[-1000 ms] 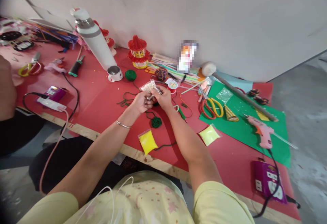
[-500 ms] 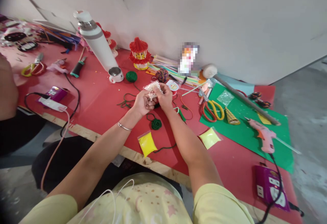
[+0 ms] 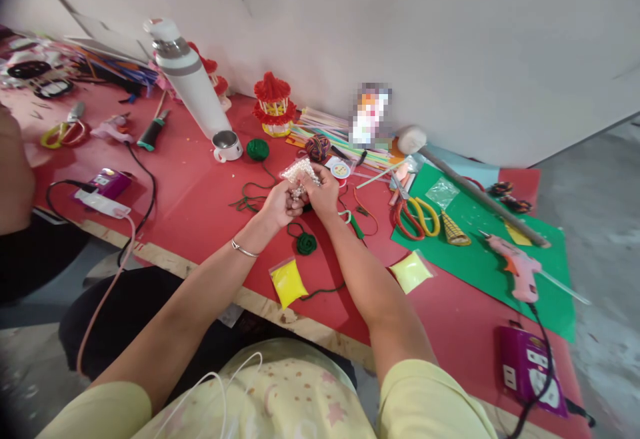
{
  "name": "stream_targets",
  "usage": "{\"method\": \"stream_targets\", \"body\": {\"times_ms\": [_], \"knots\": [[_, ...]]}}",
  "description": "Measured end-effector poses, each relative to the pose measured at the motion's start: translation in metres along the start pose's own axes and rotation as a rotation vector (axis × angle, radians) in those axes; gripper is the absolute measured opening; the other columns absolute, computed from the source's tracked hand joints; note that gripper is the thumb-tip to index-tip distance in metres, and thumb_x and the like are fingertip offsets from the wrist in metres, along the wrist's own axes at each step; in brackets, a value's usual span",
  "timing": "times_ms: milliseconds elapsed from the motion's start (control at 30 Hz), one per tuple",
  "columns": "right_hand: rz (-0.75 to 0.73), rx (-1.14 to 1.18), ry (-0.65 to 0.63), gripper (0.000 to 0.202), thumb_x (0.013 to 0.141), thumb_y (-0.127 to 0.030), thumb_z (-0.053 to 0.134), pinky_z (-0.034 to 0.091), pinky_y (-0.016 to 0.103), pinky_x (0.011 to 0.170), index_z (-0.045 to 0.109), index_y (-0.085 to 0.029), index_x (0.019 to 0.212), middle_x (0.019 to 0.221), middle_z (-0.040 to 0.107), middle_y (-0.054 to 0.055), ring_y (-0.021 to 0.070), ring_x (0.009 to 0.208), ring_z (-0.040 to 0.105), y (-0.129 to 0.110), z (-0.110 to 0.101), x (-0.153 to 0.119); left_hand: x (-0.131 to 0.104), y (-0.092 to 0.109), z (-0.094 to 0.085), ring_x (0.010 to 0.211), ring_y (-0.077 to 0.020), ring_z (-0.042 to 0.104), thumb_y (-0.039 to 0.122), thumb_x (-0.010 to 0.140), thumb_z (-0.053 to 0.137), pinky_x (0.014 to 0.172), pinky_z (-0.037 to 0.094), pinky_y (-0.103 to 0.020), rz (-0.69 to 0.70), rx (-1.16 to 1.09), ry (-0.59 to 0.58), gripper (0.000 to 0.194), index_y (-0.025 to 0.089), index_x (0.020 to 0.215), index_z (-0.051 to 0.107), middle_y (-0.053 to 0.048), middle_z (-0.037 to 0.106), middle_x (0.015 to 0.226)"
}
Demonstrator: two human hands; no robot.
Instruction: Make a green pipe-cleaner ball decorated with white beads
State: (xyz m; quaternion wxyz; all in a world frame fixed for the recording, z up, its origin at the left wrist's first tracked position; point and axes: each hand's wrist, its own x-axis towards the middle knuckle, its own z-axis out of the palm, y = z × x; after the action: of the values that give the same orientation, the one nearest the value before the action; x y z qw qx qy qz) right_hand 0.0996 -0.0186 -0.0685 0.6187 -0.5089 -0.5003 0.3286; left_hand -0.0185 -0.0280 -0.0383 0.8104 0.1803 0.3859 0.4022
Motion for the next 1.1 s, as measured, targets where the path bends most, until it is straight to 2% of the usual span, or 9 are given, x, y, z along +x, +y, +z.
{"method": "stream_targets", "body": {"times_ms": [133,300,433,533,633,800,933,1100], "knots": [[-0.028,0.008,-0.051,0.044,0.082,-0.053,0.073,0.056,0.034,0.081,0.073,-0.019,0.110,0.103,0.076,0.007,0.0194,0.085,0.067,0.000,0.001,-0.002,0.000,0.000,0.000,0.032,-0.0041,0.032,0.017,0.078,0.053,0.032,0.015,-0.014,0.015,-0.031,0.070,0.006,0.017,0.073,0.050,0.001,0.053,0.054],[-0.041,0.021,-0.013,0.045,0.081,-0.048,0.075,0.056,0.035,0.082,0.071,-0.019,0.115,0.108,0.075,0.008,0.0201,0.087,0.068,0.000,0.002,-0.002,-0.001,0.003,0.000,0.033,-0.0065,0.037,0.028,0.085,0.051,0.030,0.016,-0.016,-0.017,-0.029,-0.019,0.017,0.016,0.074,0.054,-0.003,0.056,0.056],[-0.059,0.026,-0.037,0.044,0.083,-0.052,0.073,0.056,0.036,0.085,0.072,-0.021,0.114,0.108,0.075,0.008,0.0208,0.090,0.068,0.000,0.002,-0.004,-0.002,0.003,0.001,0.031,-0.0049,0.032,0.018,0.080,0.050,0.031,0.014,-0.014,0.014,-0.010,0.078,0.011,0.017,0.070,0.050,0.000,0.051,0.052],[-0.056,0.026,-0.021,0.045,0.085,-0.055,0.070,0.056,0.037,0.089,0.071,-0.021,0.114,0.109,0.075,0.008,0.0216,0.094,0.069,0.000,0.001,-0.004,-0.003,0.004,-0.001,0.032,-0.0056,0.035,0.021,0.080,0.051,0.031,0.015,-0.015,-0.006,-0.013,0.023,0.010,0.016,0.071,0.052,-0.002,0.055,0.055],[-0.042,0.028,-0.004,0.047,0.085,-0.056,0.068,0.056,0.037,0.090,0.070,-0.021,0.117,0.112,0.075,0.009,0.0223,0.097,0.069,0.001,0.001,-0.002,-0.002,0.004,-0.003,0.034,-0.0078,0.039,0.029,0.083,0.048,0.031,0.017,-0.017,0.011,-0.028,-0.028,0.018,0.015,0.075,0.057,-0.005,0.059,0.059],[-0.069,0.055,-0.023,0.041,0.086,-0.053,0.069,0.056,0.036,0.088,0.072,-0.021,0.111,0.109,0.076,0.008,0.0214,0.094,0.069,0.002,0.002,-0.001,0.001,0.000,-0.003,0.032,-0.0052,0.034,0.021,0.078,0.052,0.032,0.016,-0.016,0.074,-0.061,0.097,0.006,0.016,0.077,0.055,-0.001,0.056,0.056],[-0.065,0.081,-0.022,0.043,0.083,-0.051,0.074,0.057,0.037,0.089,0.071,-0.021,0.113,0.109,0.076,0.008,0.0218,0.095,0.070,-0.002,0.003,-0.002,0.000,0.001,-0.005,0.034,-0.0076,0.039,0.029,0.080,0.054,0.031,0.018,-0.016,0.047,-0.086,0.028,0.013,0.017,0.078,0.056,-0.002,0.058,0.058],[-0.010,0.059,0.021,0.047,0.080,-0.057,0.074,0.058,0.037,0.086,0.071,-0.021,0.111,0.105,0.077,0.008,0.0226,0.092,0.070,-0.012,0.002,-0.002,-0.001,0.003,-0.008,0.036,-0.0084,0.043,0.038,0.083,0.053,0.031,0.019,-0.017,0.045,-0.054,-0.076,0.024,0.015,0.078,0.059,-0.005,0.060,0.061]]}}
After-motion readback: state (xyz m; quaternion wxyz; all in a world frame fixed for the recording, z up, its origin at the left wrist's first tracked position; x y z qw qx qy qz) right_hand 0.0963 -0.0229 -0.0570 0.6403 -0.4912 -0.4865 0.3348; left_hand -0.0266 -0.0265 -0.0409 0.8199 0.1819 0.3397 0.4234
